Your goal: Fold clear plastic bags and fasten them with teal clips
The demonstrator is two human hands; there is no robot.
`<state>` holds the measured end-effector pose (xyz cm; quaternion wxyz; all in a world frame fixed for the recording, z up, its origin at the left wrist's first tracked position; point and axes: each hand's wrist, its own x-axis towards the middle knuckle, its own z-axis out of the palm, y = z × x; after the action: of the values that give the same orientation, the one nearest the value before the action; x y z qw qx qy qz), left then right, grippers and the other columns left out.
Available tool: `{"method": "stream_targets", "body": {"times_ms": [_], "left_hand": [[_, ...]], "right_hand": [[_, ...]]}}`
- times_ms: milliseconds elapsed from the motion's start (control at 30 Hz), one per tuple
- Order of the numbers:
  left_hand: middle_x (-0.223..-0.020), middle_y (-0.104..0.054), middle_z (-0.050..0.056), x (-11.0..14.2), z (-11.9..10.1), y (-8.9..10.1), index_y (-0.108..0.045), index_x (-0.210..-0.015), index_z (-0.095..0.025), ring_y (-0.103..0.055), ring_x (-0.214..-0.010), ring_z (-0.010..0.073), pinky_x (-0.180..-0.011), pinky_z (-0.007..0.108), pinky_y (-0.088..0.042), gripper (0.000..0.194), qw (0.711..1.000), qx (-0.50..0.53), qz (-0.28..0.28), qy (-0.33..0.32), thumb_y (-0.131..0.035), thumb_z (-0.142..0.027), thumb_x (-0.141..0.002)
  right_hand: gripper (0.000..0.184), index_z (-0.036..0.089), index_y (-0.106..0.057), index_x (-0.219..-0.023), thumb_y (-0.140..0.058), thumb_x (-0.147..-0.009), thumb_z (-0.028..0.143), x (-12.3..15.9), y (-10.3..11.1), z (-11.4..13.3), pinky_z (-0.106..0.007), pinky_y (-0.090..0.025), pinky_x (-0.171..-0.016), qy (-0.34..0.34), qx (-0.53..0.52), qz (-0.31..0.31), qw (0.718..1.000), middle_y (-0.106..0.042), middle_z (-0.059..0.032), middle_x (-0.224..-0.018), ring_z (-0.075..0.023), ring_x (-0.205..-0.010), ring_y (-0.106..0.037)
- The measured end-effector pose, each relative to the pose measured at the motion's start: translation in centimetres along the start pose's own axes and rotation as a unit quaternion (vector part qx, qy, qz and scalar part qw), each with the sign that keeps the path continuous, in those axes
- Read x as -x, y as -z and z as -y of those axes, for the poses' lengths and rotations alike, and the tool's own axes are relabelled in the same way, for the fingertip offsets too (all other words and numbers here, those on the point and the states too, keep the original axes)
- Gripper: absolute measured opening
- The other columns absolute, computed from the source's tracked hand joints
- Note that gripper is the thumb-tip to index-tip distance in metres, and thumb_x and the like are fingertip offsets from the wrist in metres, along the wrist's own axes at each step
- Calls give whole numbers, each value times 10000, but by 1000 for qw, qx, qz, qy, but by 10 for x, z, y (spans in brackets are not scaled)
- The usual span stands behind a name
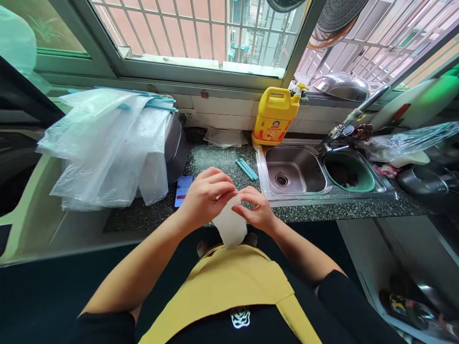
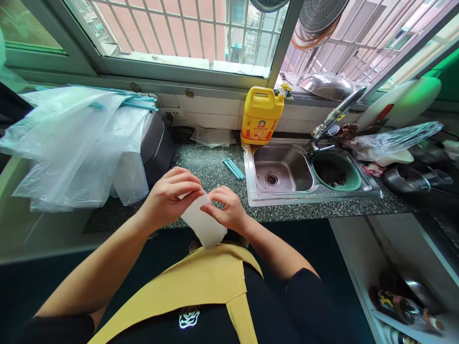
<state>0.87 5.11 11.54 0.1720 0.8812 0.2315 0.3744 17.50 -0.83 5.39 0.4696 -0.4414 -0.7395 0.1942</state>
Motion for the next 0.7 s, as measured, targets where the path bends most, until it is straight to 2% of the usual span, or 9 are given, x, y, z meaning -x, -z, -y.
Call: {"method": "stream_targets", "body": {"times_ms": [100, 200, 333, 533, 700], "left_hand": [[-687, -666, 32, -1, 6, 5, -642, -647, -196, -535, -709, 170, -674, 306, -461, 181, 999, 13, -33, 21, -586, -214, -818], [-676, -656, 32, 0, 11, 9, -640, -640, -198, -543, -704, 172, -658, 307, -465, 181, 997, 20, -51, 47, -587, -222, -812], [-679, -658, 28, -1, 17, 17, -645, -642, -204, -547, -716, 177, -679, 321, -471, 163, 994, 0, -92, 59, -610, -242, -797], [-657, -650, 19, -3, 23, 22, -643, -625, -210, -539, -710, 180, -686, 332, -474, 167, 991, -13, -107, 84, -620, -258, -783], [-667, -654, 27, 0, 27, 16, -642, -635, -203, -528, -719, 180, -675, 320, -462, 172, 994, -13, -85, 68, -613, -249, -797]], "right_hand": [[280, 181, -594, -677, -502, -907, 311, 11, -6, -12, -285, -437, -633, 2, 19, -3, 1000, -622, -31, -659, -136, -629, -528], [285, 181, -564, -668, -508, -899, 337, 28, -14, -25, -280, -424, -605, -1, 28, -20, 999, -588, -32, -649, -141, -627, -508], [357, 191, -529, -633, -426, -934, 353, 52, -23, -40, -271, -406, -573, -12, 46, -3, 999, -536, -17, -603, -139, -591, -483], [382, 194, -515, -641, -353, -963, 321, 84, -31, -56, -252, -376, -506, -30, 96, 16, 995, -482, 8, -534, -122, -499, -437], [356, 188, -562, -711, -327, -966, 271, 99, -38, -62, -251, -417, -513, -35, 93, 13, 995, -523, -2, -548, -128, -501, -481]]}}
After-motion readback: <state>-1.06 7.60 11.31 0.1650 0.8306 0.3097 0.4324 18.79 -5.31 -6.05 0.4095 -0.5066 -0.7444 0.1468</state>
